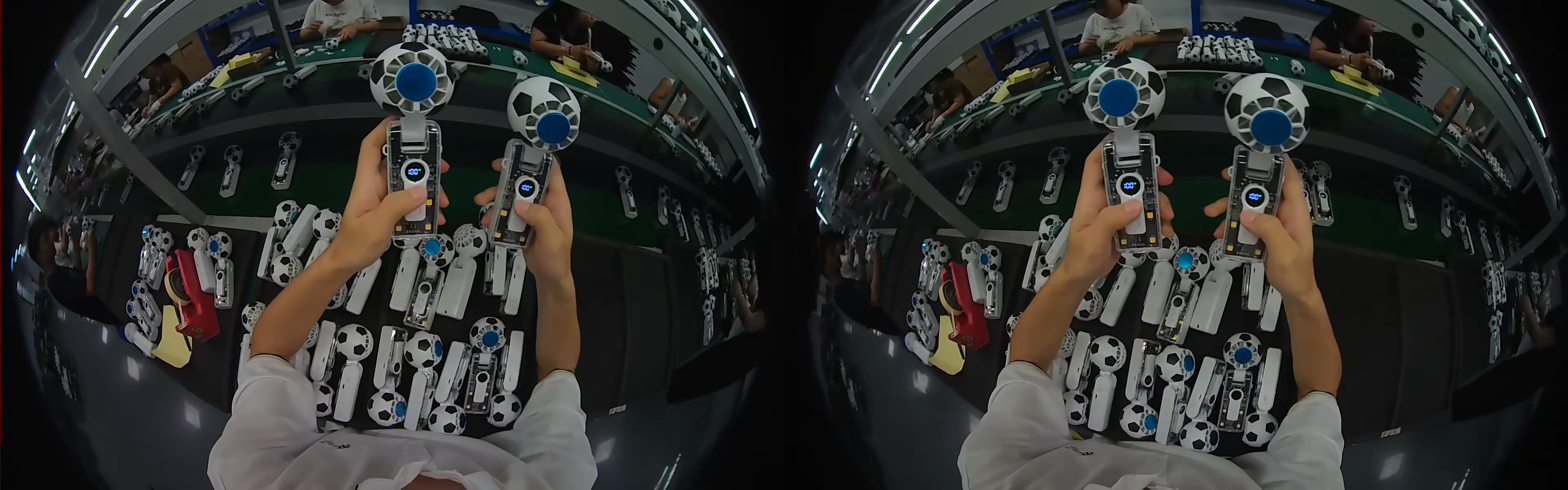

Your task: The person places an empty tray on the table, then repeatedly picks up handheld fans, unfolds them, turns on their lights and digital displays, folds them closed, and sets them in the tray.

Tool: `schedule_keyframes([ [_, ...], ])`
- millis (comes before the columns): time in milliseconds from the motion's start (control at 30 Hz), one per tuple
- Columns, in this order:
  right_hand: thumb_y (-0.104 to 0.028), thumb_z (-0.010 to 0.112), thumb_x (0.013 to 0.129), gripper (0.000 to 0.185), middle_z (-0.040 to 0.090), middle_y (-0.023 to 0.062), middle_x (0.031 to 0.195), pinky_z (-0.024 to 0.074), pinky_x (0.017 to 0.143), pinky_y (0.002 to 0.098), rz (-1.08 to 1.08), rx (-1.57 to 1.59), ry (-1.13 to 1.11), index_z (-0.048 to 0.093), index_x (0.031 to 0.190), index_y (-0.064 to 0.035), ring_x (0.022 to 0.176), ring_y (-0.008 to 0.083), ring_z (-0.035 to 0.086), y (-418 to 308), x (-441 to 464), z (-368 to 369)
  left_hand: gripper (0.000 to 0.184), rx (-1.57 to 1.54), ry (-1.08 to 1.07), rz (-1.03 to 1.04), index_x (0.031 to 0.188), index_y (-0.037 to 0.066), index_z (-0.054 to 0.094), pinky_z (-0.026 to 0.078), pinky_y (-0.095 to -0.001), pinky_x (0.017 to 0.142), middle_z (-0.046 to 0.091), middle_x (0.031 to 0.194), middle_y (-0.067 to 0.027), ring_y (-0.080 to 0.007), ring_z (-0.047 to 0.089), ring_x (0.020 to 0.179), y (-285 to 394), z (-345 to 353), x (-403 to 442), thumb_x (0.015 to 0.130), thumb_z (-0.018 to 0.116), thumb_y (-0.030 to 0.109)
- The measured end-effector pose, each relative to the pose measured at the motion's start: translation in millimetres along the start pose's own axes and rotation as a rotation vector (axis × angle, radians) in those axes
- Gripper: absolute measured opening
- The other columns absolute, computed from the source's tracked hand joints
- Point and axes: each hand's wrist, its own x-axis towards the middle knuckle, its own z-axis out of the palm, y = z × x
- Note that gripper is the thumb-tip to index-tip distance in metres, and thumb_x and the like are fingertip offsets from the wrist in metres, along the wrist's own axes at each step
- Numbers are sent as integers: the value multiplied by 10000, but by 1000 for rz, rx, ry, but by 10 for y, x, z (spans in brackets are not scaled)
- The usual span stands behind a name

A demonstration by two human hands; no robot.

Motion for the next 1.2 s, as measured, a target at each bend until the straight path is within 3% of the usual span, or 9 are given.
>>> schedule_keyframes([
  [367, -5, 464, 803, 755, 492, 240, 1300, 592, 708, 334, 16, 38, -55, 148, 1488, 34, 942, 247, 647, 23, -8, -44, 733, 5, -2, -36, 1484, 110, 71, 587, -374, 736, 512, 1199, -211, -231, 632, 925, -70, 23, 7, 902, 512, 46],
  [433, -101, 526, 800, 652, 525, 248, 1272, 596, 643, 326, -4, -17, 46, 301, 1389, 67, 814, 231, 667, 14, -1, 38, 730, 9, -2, -43, 1483, 109, 71, 587, -374, 737, 511, 1200, -211, -232, 632, 928, -62, 29, -4, 903, 510, 45],
  [533, -116, 547, 800, 648, 529, 243, 1264, 591, 638, 320, -22, 5, 60, 316, 1378, 66, 794, 226, 665, 28, 12, 65, 719, -7, 7, -33, 1479, 107, 77, 585, -371, 740, 507, 1202, -210, -238, 633, 929, -60, 44, -7, 907, 507, 43],
  [567, -116, 547, 800, 648, 529, 243, 1264, 591, 638, 320, -21, 8, 53, 316, 1378, 66, 794, 226, 665, 31, 20, 38, 717, 0, 3, -31, 1477, 106, 81, 585, -375, 743, 505, 1202, -211, -241, 633, 929, -46, 41, -2, 901, 502, 33],
  [633, -32, 475, 795, 737, 501, 236, 1295, 590, 730, 328, -8, -18, -27, 186, 1468, 45, 934, 242, 650, 71, 14, -49, 716, 13, 8, -29, 1474, 104, 85, 585, -379, 745, 504, 1202, -211, -243, 633, 930, -39, 26, -10, 895, 497, 24],
  [833, -42, 475, 789, 717, 512, 243, 1282, 581, 718, 345, -15, 9, -32, 223, 1454, 49, 928, 246, 650, 57, 22, -17, 724, 27, 10, -24, 1468, 89, 101, 567, -392, 763, 508, 1187, -203, -248, 632, 926, -27, 30, -8, 866, 499, 25],
  [900, -128, 541, 790, 650, 510, 246, 1280, 580, 647, 329, -24, -60, 60, 328, 1373, 66, 868, 236, 649, 53, 16, 41, 724, 29, 14, -30, 1467, 89, 101, 567, -392, 764, 508, 1186, -202, -247, 632, 926, -33, 21, -10, 867, 499, 22],
  [1000, -36, 470, 794, 715, 508, 240, 1288, 580, 726, 350, -22, -47, 3, 215, 1458, 45, 932, 249, 648, 73, 14, -16, 723, 42, 16, -33, 1467, 90, 100, 568, -390, 762, 508, 1184, -200, -245, 632, 925, -50, 30, -9, 869, 501, 16],
  [1200, -34, 464, 800, 709, 505, 241, 1290, 583, 721, 347, -18, -50, 15, 208, 1457, 42, 932, 248, 649, 95, 16, -17, 725, -11, 12, -37, 1466, 100, 88, 574, -382, 749, 509, 1181, -200, -243, 634, 923, -94, 21, -13, 884, 512, 21],
])
